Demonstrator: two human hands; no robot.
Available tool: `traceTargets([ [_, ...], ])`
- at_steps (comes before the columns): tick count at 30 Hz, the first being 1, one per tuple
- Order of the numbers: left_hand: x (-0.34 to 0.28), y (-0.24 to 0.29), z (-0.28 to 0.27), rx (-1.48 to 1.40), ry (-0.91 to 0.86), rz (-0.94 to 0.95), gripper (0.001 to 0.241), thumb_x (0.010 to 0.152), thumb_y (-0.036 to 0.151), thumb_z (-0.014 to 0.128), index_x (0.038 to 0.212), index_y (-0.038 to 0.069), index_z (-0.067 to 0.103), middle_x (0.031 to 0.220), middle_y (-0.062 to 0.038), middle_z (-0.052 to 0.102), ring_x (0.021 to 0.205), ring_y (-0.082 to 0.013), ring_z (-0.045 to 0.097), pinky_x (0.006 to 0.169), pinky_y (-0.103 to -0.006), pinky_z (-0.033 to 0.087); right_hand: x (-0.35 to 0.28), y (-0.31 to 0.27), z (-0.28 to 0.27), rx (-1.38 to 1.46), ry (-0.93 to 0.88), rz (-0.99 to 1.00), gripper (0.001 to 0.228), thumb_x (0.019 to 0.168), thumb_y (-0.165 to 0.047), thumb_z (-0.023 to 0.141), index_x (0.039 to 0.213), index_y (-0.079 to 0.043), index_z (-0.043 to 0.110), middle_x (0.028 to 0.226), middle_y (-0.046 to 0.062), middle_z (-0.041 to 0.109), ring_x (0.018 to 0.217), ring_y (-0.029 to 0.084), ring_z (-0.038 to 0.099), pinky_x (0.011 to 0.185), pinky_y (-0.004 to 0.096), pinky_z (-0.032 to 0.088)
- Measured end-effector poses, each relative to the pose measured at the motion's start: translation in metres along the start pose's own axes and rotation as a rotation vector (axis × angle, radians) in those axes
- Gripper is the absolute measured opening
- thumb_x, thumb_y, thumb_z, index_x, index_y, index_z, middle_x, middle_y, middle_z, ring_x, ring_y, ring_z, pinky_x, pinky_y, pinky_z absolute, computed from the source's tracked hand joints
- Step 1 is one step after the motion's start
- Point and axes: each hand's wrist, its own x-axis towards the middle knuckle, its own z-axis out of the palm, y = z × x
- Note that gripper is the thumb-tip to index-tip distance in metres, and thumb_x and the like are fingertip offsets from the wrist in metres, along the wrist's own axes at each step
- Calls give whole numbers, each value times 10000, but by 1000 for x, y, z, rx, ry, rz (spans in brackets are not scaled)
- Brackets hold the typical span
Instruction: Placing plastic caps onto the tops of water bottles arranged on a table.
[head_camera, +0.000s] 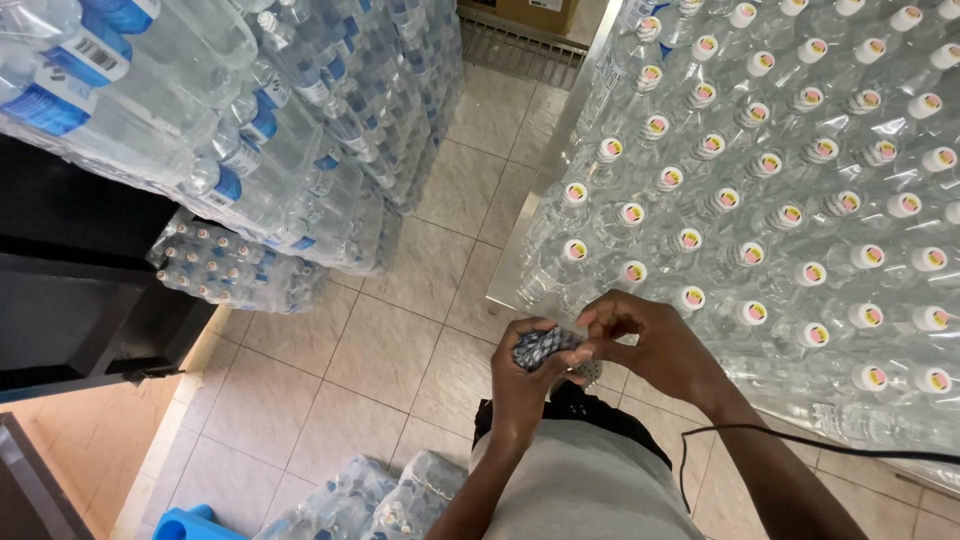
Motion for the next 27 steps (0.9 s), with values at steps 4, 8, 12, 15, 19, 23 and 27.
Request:
traceTargets([
  [4, 3, -8, -9, 14, -39, 16, 486, 888, 13, 890, 1283, -65, 618, 1169, -321, 766, 866, -354, 834, 719, -417, 785, 0, -1, -5, 91, 47, -19, 355, 789, -82, 967, 1125, -72, 850, 880, 129, 892, 873, 227, 828, 932, 424, 642],
  [8, -4, 6, 8, 129, 139, -111, 488, 748, 187, 938, 1155, 44, 712, 1148, -174, 733, 976, -334, 781, 609, -447, 752, -9, -19, -15, 70, 154, 61, 305, 864, -72, 872, 1167, -108, 864, 965, 114, 919, 929, 197, 886, 884, 331, 712],
  [12, -6, 5, 4, 126, 145, -112, 438, 804, 125, 912, 1181, 42, 705, 1055, -191, 770, 900, -320, 807, 613, -431, 744, 6, -14, -34, -209, 366, -336, 234, 1011, -144, 768, 1240, -110, 803, 1062, 31, 874, 962, 138, 854, 682, 247, 598],
  [15, -8, 7, 6, 146, 155, -135, 430, 801, 116, 907, 1174, 31, 712, 997, -196, 769, 792, -325, 818, 600, -413, 732, 26, -10, -41, -268, 411, -315, 186, 1054, -191, 732, 1204, -153, 835, 1222, 2, 840, 1028, 138, 802, 758, 253, 566],
  [19, -11, 7, 1, 160, 163, -149, 439, 797, 113, 905, 1183, 31, 714, 1024, -213, 778, 804, -353, 849, 593, -392, 721, 31, 9, -53, -455, 338, -428, 268, 1081, -90, 661, 1298, -155, 805, 1238, 47, 838, 1066, 239, 825, 828, 355, 630],
  [23, -10, 5, -4, 137, 188, -136, 411, 829, 77, 881, 1197, 25, 706, 1015, -228, 779, 839, -357, 851, 608, -414, 734, 24, 5, -62, -536, 227, -435, 254, 1047, -153, 697, 1289, -150, 775, 1192, 39, 825, 960, 246, 771, 741, 375, 583],
  [27, -10, 9, -5, 155, 201, -155, 403, 832, 95, 872, 1197, 40, 712, 996, -212, 785, 835, -352, 859, 608, -394, 721, 21, 6, -63, -606, 194, -393, 222, 996, -275, 761, 1187, -161, 762, 1329, 40, 786, 1135, 273, 771, 763, 409, 622],
])
